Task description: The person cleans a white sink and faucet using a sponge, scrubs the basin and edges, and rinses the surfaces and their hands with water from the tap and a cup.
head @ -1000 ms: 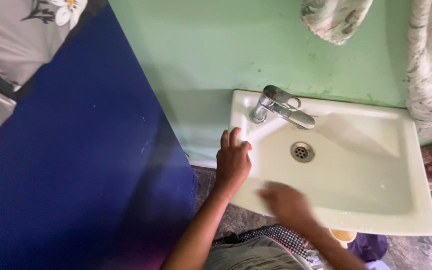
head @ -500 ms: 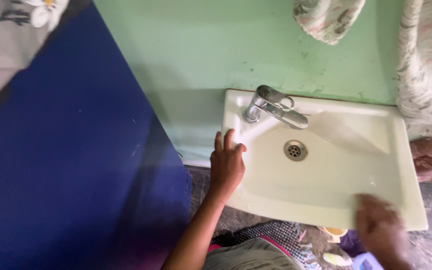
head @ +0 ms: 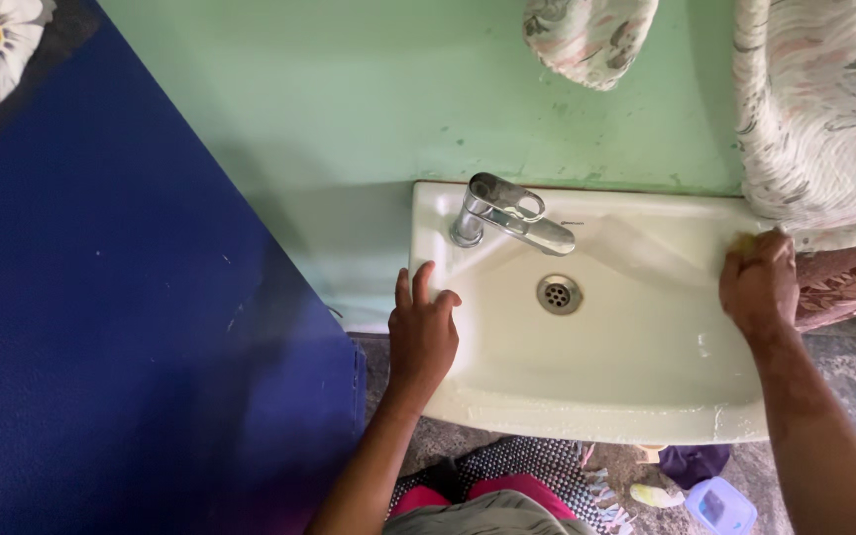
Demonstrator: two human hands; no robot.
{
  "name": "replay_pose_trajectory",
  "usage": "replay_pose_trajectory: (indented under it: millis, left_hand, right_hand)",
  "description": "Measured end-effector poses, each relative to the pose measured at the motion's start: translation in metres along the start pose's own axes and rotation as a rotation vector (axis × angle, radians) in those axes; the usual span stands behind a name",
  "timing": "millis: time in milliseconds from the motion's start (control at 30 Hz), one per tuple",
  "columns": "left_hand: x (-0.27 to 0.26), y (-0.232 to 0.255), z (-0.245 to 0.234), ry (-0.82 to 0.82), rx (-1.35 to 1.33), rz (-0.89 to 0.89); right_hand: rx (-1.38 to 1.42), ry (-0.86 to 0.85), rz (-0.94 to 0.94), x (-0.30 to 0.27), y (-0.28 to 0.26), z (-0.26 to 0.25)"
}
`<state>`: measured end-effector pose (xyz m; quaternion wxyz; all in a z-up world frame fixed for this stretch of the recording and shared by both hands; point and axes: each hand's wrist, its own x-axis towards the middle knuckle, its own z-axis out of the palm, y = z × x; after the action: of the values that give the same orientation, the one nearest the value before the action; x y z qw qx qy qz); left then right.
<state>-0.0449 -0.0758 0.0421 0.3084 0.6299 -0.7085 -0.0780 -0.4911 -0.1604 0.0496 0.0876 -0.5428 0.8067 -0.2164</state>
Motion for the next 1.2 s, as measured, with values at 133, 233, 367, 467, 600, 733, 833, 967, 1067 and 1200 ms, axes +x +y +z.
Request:
replay_pose_trajectory:
  millis: [133,233,367,467,600,733,833,967,1067,1200]
  left_hand:
    - [0.001,0.001,-0.001,0.034,-0.020,0.001]
    - [0.000,0.001,-0.004,0.029,-0.030,0.009]
    - [0.005,0.003,-0.006,0.006,-0.032,-0.014]
    - [0.007,0.003,-0.007,0.025,-0.036,0.008]
    - [0.008,0.006,-0.006,0.036,-0.026,-0.001]
    - [0.006,0.005,-0.005,0.078,-0.009,0.028]
    - [0.009,0.005,-0.001,0.048,0.011,-0.012]
    - [0.006,0.001,0.004,0.056,0.031,-0.005]
    - [0.004,0.002,0.003,0.040,0.021,-0.007]
    - [0.003,0.003,0.002,0.044,0.006,-0.003]
  right_hand:
    - [-0.071,0.069,-0.068,-0.006,0.006,0.001]
    - [-0.273,0.149,-0.395,-0.043,0.038,0.001]
    - [-0.382,-0.046,-0.199,-0.096,0.056,-0.013]
    - [-0.177,-0.024,-0.179,-0.094,0.064,-0.017]
    - [-0.196,0.070,-0.312,-0.055,0.063,-0.002]
    - [-0.338,0.119,-0.330,0.006,0.048,0.028]
    - [-0.410,0.112,-0.365,0.045,0.026,0.060]
    - [-0.367,0.219,-0.514,0.049,-0.030,0.104]
    - [-0.555,0.145,-0.652,0.022,-0.060,0.095]
    - [-0.772,-0.147,-0.751,-0.004,-0.047,0.034]
